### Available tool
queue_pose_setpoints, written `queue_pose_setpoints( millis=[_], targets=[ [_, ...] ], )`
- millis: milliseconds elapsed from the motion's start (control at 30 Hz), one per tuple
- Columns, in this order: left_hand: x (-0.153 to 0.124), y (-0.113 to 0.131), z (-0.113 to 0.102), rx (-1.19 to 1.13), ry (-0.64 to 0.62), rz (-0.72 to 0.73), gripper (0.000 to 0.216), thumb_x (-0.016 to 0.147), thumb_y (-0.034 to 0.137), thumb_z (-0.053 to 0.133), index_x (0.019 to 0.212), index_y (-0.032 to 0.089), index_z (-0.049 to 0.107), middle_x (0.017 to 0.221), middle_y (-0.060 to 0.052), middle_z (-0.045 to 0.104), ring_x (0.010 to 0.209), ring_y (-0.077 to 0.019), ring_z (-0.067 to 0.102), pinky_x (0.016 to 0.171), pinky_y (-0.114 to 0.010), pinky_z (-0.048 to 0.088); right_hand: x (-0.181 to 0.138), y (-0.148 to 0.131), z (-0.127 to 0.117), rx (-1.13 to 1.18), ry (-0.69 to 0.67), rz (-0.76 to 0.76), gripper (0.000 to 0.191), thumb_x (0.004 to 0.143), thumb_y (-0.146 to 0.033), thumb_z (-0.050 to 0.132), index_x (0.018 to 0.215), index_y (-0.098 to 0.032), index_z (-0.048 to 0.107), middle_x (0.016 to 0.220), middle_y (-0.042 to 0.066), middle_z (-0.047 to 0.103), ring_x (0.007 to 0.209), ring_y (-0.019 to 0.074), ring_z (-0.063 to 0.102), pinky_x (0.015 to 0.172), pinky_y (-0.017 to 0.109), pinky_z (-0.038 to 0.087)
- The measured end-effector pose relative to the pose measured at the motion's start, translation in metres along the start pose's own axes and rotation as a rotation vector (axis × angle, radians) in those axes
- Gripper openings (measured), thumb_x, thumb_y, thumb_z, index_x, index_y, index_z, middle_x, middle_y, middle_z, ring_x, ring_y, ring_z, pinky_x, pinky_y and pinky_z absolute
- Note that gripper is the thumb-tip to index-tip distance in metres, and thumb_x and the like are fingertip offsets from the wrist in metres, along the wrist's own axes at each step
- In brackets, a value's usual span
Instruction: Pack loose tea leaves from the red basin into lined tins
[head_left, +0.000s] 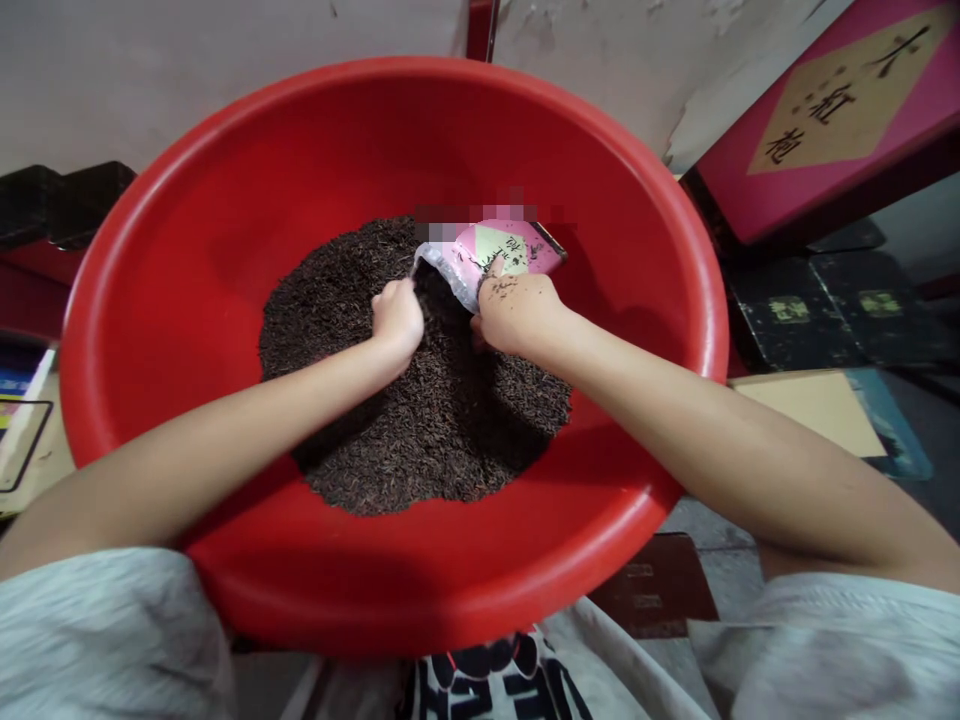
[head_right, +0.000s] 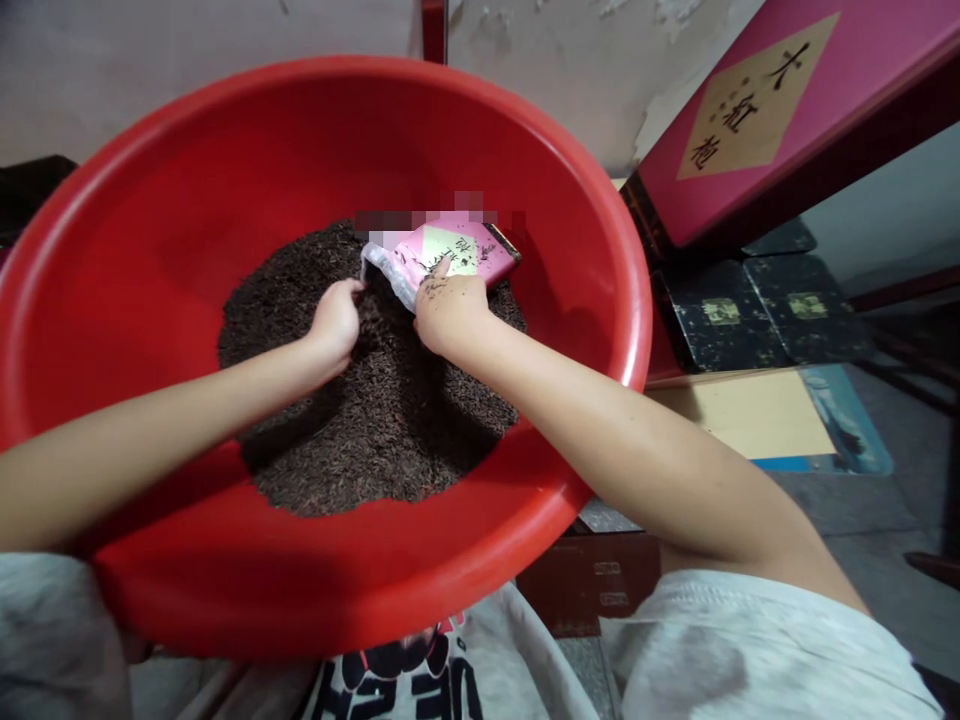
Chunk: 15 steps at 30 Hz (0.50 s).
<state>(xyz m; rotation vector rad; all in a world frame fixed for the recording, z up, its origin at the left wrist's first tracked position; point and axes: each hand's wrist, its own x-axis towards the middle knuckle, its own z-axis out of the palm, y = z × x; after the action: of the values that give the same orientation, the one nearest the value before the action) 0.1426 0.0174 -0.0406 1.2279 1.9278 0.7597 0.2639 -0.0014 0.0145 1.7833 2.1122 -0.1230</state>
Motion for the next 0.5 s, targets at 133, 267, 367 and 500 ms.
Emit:
queue_pose_setpoints(
  millis=[133, 267, 367, 500],
  targets=[
    [0.018, -0.065, -0.035, 0.488, 0.121, -0.015, 0.048, 0.086, 0.029, 0.036, 0.128, 0.013, 0.050, 0.141, -0.016, 0.040, 0.131, -0.0317, 0.035, 0.109, -0.045, 0.027, -0.001, -0.001, -0.001, -0.005, -0.007, 0.007, 0.067, 0.087, -0.028, 0.039, 0.142, 0.005, 0.023, 0.124, 0.026, 0.055, 0.109, 0.0314, 0.057, 0.084, 0.039, 0.045],
    [0.070, -0.097, -0.070, 0.836, -0.044, 0.440, 0.064, 0.085, 0.039, 0.036, 0.142, 0.011, 0.029, 0.153, -0.013, 0.019, 0.143, -0.0275, 0.007, 0.114, -0.047, 0.002, 0.001, -0.001, -0.001, 0.006, -0.007, 0.009, 0.066, 0.087, -0.028, 0.040, 0.142, 0.006, 0.023, 0.122, 0.028, 0.055, 0.109, 0.0317, 0.057, 0.084, 0.039, 0.046],
    [0.101, -0.088, -0.077, 0.814, -0.061, 0.515, 0.063, 0.085, 0.040, 0.034, 0.141, 0.012, 0.030, 0.151, -0.013, 0.025, 0.141, -0.0269, 0.015, 0.114, -0.045, 0.006, 0.002, -0.001, -0.001, 0.007, -0.011, 0.005, 0.066, 0.087, -0.028, 0.040, 0.142, 0.004, 0.024, 0.125, 0.028, 0.053, 0.109, 0.0321, 0.057, 0.083, 0.039, 0.046],
    [0.111, -0.069, -0.061, 0.666, 0.096, 0.345, 0.061, 0.084, 0.044, 0.036, 0.137, 0.014, 0.038, 0.139, -0.016, 0.042, 0.128, -0.0288, 0.039, 0.107, -0.040, 0.030, 0.002, -0.001, 0.000, 0.007, -0.008, -0.001, 0.064, 0.088, -0.029, 0.040, 0.142, 0.002, 0.026, 0.124, 0.027, 0.054, 0.108, 0.0324, 0.058, 0.082, 0.039, 0.047]
  ],
)
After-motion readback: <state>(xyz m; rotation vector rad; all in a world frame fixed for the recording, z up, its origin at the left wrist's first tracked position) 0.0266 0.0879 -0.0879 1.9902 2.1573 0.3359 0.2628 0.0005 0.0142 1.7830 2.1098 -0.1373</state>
